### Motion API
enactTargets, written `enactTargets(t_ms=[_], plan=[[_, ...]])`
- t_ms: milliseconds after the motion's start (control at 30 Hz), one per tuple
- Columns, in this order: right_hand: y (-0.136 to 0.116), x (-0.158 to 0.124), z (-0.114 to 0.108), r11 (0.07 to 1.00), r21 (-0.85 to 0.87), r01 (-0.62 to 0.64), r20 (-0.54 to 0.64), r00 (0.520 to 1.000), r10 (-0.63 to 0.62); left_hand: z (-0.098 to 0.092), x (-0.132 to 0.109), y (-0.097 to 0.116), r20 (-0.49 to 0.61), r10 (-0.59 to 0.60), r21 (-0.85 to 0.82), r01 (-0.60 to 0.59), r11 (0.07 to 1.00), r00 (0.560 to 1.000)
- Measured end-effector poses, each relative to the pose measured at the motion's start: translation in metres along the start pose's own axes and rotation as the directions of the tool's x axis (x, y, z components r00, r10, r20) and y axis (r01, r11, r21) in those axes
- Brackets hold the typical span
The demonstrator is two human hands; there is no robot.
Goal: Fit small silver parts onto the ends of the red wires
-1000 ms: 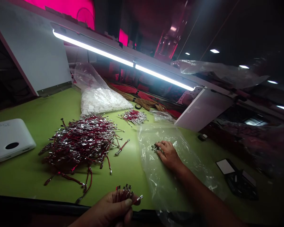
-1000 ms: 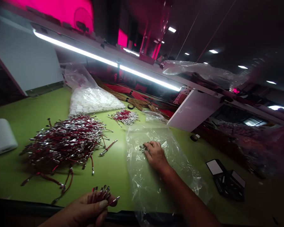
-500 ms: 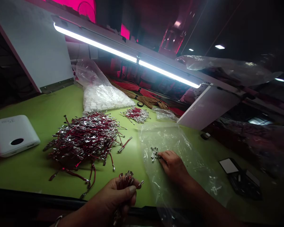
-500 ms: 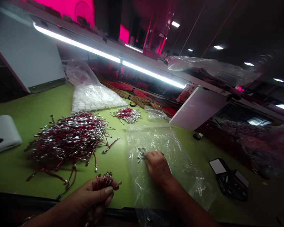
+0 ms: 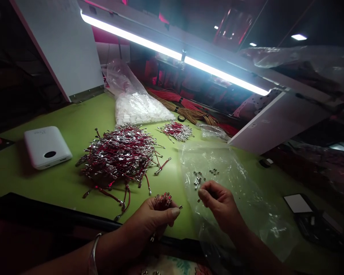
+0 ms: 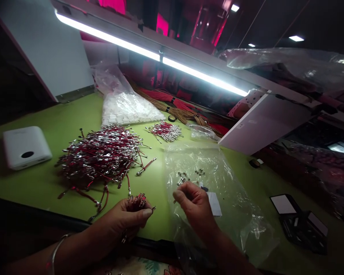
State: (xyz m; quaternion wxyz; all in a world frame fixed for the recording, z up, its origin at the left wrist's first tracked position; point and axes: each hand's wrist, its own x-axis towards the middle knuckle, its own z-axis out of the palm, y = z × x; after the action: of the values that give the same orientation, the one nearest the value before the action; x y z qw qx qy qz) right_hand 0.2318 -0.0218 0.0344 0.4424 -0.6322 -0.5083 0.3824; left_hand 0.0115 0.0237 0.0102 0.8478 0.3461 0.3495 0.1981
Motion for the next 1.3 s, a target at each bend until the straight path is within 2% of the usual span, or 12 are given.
enactTargets(t_ms=[133,333,567,700,833,967,1033,1100,1133,1167,1233,1300], plan=[[-0.015,-0.015,0.026,0.925,0.333,-0.183,0.145,0.979,0.141,0.003,-0.004,0.000,-0.033,-0.014,0.002,0.014,1.000,0.999],[-0.016,-0.020,0.035,0.875,0.423,-0.235,0.146,0.971,0.190,0.005,-0.007,0.000,-0.057,0.005,0.040,-0.003,0.999,0.998],[-0.017,-0.024,0.040,0.907,0.363,-0.212,0.137,0.975,0.174,0.004,-0.008,-0.002,0.002,-0.019,0.032,0.019,0.999,1.000],[-0.014,-0.031,0.041,0.986,0.168,-0.013,0.049,0.999,0.005,0.006,-0.010,-0.006,-0.012,-0.006,-0.006,0.006,1.000,1.000],[-0.014,-0.042,0.045,0.986,-0.068,0.153,0.035,0.988,-0.151,0.010,-0.015,-0.007,-0.035,0.010,-0.007,-0.011,1.000,0.999],[-0.014,-0.044,0.048,0.989,-0.069,0.128,0.031,0.991,-0.127,0.010,-0.014,-0.006,-0.054,0.009,0.026,-0.007,1.000,0.999],[-0.011,-0.037,0.041,0.997,-0.012,0.079,0.086,0.993,-0.078,0.008,-0.012,-0.005,-0.046,-0.010,0.026,0.011,1.000,0.999],[-0.007,-0.023,0.025,0.992,-0.077,0.095,0.120,0.989,-0.085,0.005,-0.010,-0.003,-0.029,-0.036,0.011,0.037,0.999,0.999],[-0.004,-0.014,0.015,0.970,-0.201,0.135,0.105,0.988,-0.116,0.002,-0.009,-0.002,-0.023,-0.051,-0.002,0.050,0.999,0.998],[-0.001,-0.005,0.005,0.892,-0.415,0.177,0.070,0.984,-0.163,0.000,-0.009,-0.002,-0.014,-0.060,-0.017,0.060,0.998,0.998],[0.006,0.011,-0.014,0.534,-0.824,0.188,0.098,0.976,-0.193,-0.004,-0.010,-0.002,0.022,-0.055,-0.033,0.055,0.998,0.998],[0.013,0.023,-0.025,0.369,-0.911,0.186,0.137,0.978,-0.156,-0.007,-0.011,-0.003,0.051,-0.038,-0.033,0.040,0.999,0.998]])
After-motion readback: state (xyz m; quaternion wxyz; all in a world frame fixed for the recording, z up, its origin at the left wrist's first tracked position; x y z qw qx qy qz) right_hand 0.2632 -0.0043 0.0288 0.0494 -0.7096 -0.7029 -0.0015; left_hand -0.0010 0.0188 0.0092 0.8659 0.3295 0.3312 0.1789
